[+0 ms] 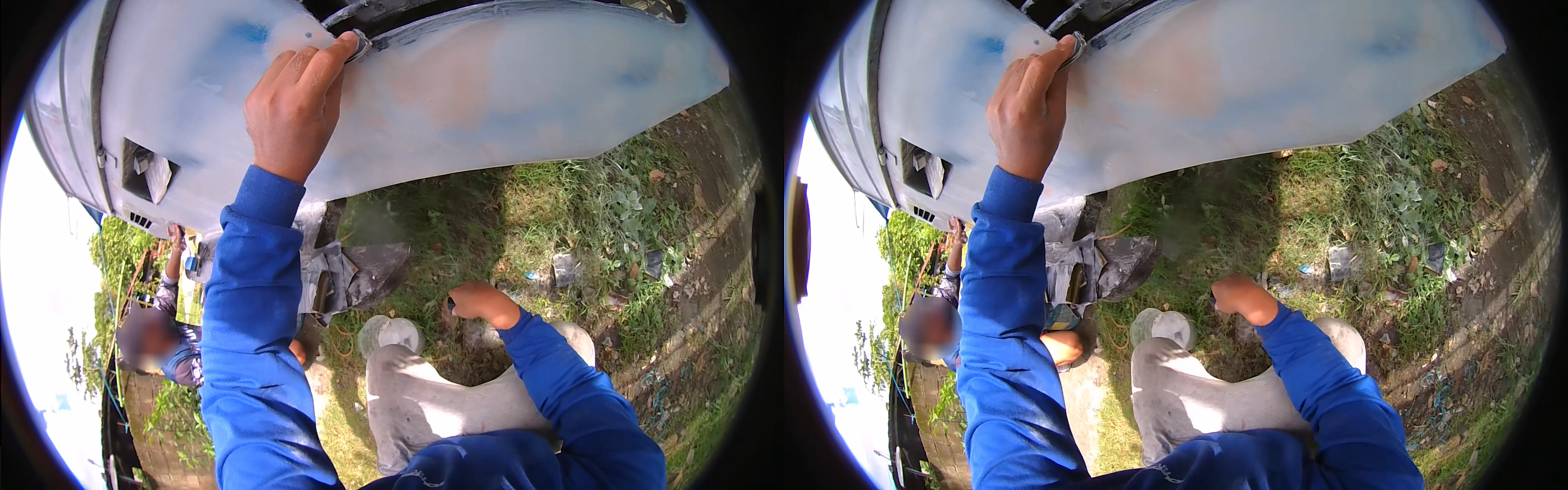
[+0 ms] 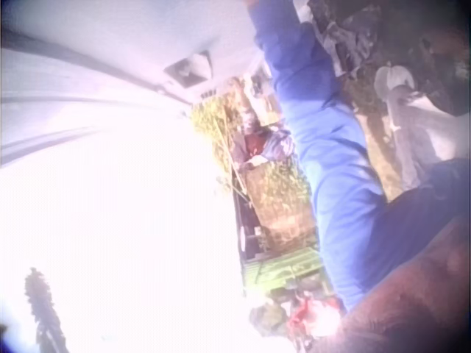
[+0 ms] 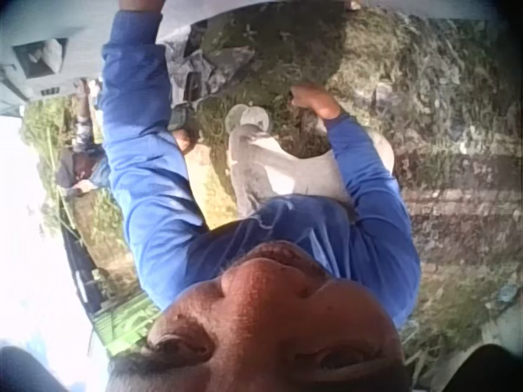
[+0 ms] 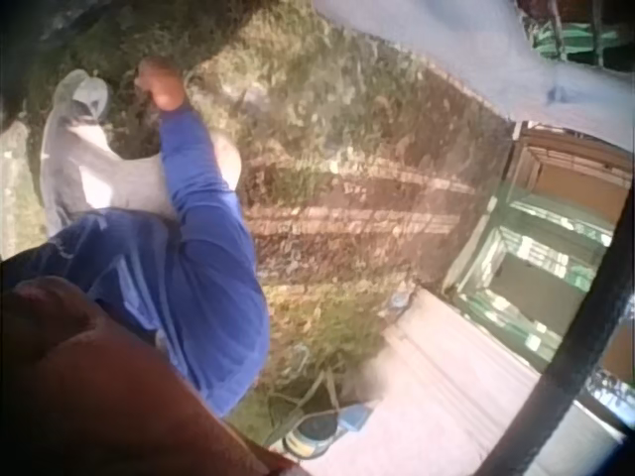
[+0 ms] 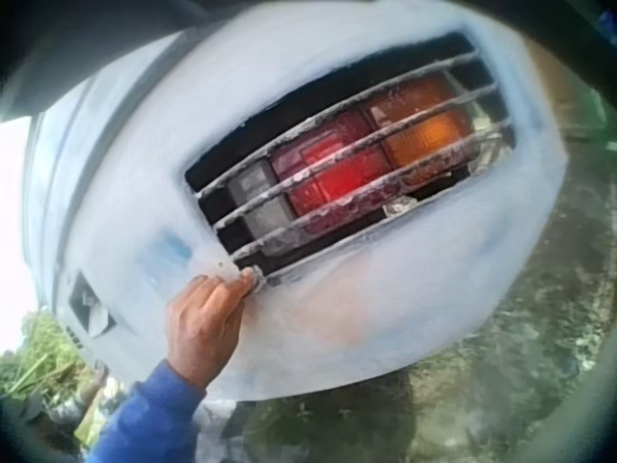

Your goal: The person sands a large car part with a sanding block, repeatedly dipping the block into a bucket of water and wiping the surface with a cloth. The person works on different sections of the part, including near the taillight area, while another person sits nearby.

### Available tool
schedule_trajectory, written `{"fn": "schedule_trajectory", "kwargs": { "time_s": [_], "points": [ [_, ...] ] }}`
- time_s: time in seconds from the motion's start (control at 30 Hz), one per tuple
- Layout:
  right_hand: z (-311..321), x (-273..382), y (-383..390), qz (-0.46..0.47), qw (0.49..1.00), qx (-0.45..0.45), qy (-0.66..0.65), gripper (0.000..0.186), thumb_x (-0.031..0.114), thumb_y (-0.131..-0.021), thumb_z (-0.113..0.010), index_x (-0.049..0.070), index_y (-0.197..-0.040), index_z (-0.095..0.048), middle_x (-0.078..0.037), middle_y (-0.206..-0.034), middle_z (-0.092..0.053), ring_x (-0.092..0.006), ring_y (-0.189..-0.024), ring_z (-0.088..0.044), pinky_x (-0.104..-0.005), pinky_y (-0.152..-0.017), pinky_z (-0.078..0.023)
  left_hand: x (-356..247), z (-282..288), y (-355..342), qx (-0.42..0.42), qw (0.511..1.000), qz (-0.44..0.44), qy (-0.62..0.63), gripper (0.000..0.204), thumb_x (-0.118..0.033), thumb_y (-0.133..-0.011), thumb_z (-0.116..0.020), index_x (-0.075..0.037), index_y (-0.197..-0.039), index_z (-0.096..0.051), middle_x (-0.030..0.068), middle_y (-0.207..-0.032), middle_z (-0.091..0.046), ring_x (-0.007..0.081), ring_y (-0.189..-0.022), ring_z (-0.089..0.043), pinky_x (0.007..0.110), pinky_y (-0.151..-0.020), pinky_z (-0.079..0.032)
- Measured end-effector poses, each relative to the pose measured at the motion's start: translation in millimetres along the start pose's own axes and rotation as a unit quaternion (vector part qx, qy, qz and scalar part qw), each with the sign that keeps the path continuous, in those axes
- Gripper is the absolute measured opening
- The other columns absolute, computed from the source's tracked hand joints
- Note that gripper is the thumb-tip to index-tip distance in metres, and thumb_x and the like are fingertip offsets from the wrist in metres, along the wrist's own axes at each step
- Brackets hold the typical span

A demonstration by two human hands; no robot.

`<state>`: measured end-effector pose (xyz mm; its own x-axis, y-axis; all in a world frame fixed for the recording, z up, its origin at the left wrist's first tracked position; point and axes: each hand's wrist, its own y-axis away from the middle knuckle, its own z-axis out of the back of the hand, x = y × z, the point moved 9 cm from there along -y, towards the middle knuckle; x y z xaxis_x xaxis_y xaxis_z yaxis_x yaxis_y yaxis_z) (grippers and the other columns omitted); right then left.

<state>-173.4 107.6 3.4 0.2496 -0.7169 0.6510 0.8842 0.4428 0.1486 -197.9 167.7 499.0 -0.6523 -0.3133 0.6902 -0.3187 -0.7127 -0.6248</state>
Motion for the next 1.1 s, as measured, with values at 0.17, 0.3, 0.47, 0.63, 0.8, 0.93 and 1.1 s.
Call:
{"fn": "schedule_trajectory", "kwargs": {
  "time_s": [0.17, 0.3, 0.47, 0.63, 0.8, 0.93, 1.1],
  "points": [
    [-4.8, 8.7, -1.8, -0.003, 0.999, 0.031, -0.024, 0.032, 0.025, -0.084, -0.067, 0.000, -0.104, -0.070, -0.022, -0.104, -0.070, -0.0426, -0.101, -0.066, -0.0504, -0.085, -0.052, -6.1, -5.3, -9.7, -0.018, 1.000, -0.003, -0.014, 0.035, -0.005, -0.079, -0.075, -0.019, -0.111, -0.070, 0.0003, -0.080, -0.065, 0.0194, -0.072, -0.062, 0.033, -0.060, -0.051],
    [2.9, 4.7, -2.0, -0.015, 0.999, 0.035, -0.016, 0.032, 0.027, -0.084, -0.069, 0.000, -0.102, -0.070, -0.023, -0.105, -0.070, -0.0425, -0.100, -0.066, -0.0502, -0.085, -0.052, 9.6, 3.6, 16.0, 0.037, 0.998, -0.009, -0.049, 0.035, -0.005, -0.079, -0.075, -0.018, -0.111, -0.069, -0.0006, -0.082, -0.064, 0.0189, -0.074, -0.062, 0.033, -0.061, -0.052],
    [-3.8, -6.6, -1.7, -0.017, 0.999, 0.029, -0.017, 0.034, 0.030, -0.085, -0.069, 0.001, -0.102, -0.071, -0.023, -0.103, -0.070, -0.0431, -0.099, -0.066, -0.0507, -0.084, -0.052, 22.6, 14.0, -8.3, -0.004, 0.998, -0.021, -0.056, 0.033, -0.004, -0.080, -0.073, -0.018, -0.110, -0.069, 0.0010, -0.084, -0.066, 0.0218, -0.073, -0.064, 0.034, -0.063, -0.052],
    [-0.6, -9.9, -1.5, -0.008, 1.000, -0.016, -0.013, 0.026, 0.023, -0.080, -0.068, -0.001, -0.090, -0.074, -0.023, -0.095, -0.071, -0.0424, -0.090, -0.069, -0.0493, -0.077, -0.055, 16.7, 5.4, 4.4, -0.073, 0.997, 0.032, 0.011, 0.034, 0.000, -0.080, -0.071, -0.017, -0.110, -0.069, 0.0021, -0.088, -0.069, 0.0230, -0.078, -0.066, 0.035, -0.065, -0.053],
    [2.1, -4.2, 0.0, -0.031, 0.999, 0.026, -0.033, 0.032, 0.030, -0.085, -0.068, 0.002, -0.102, -0.070, -0.023, -0.103, -0.070, -0.0431, -0.099, -0.066, -0.0512, -0.084, -0.051, 26.8, 10.7, -5.1, -0.003, 1.000, 0.003, 0.002, 0.040, 0.001, -0.076, -0.073, -0.017, -0.112, -0.069, 0.0035, -0.083, -0.066, 0.0229, -0.076, -0.064, 0.034, -0.065, -0.053],
    [-3.5, -9.1, -3.7, -0.028, 0.999, 0.028, -0.018, 0.033, 0.029, -0.086, -0.068, 0.002, -0.105, -0.068, -0.022, -0.103, -0.070, -0.0431, -0.099, -0.066, -0.0508, -0.084, -0.051, -2.7, -5.9, 25.3, -0.006, 0.999, 0.026, 0.035, 0.041, 0.003, -0.076, -0.072, -0.015, -0.113, -0.069, 0.0026, -0.084, -0.066, 0.0227, -0.077, -0.065, 0.035, -0.066, -0.053],
    [-5.5, -12.0, -2.9, -0.020, 1.000, 0.019, -0.014, 0.034, 0.029, -0.086, -0.068, 0.001, -0.105, -0.068, -0.022, -0.104, -0.070, -0.0430, -0.100, -0.066, -0.0507, -0.084, -0.051, 55.9, 23.2, 11.1, -0.034, 0.997, 0.070, -0.027, 0.040, 0.004, -0.078, -0.069, -0.013, -0.114, -0.068, 0.0061, -0.090, -0.070, 0.0278, -0.080, -0.066, 0.037, -0.068, -0.054]
  ]
}}
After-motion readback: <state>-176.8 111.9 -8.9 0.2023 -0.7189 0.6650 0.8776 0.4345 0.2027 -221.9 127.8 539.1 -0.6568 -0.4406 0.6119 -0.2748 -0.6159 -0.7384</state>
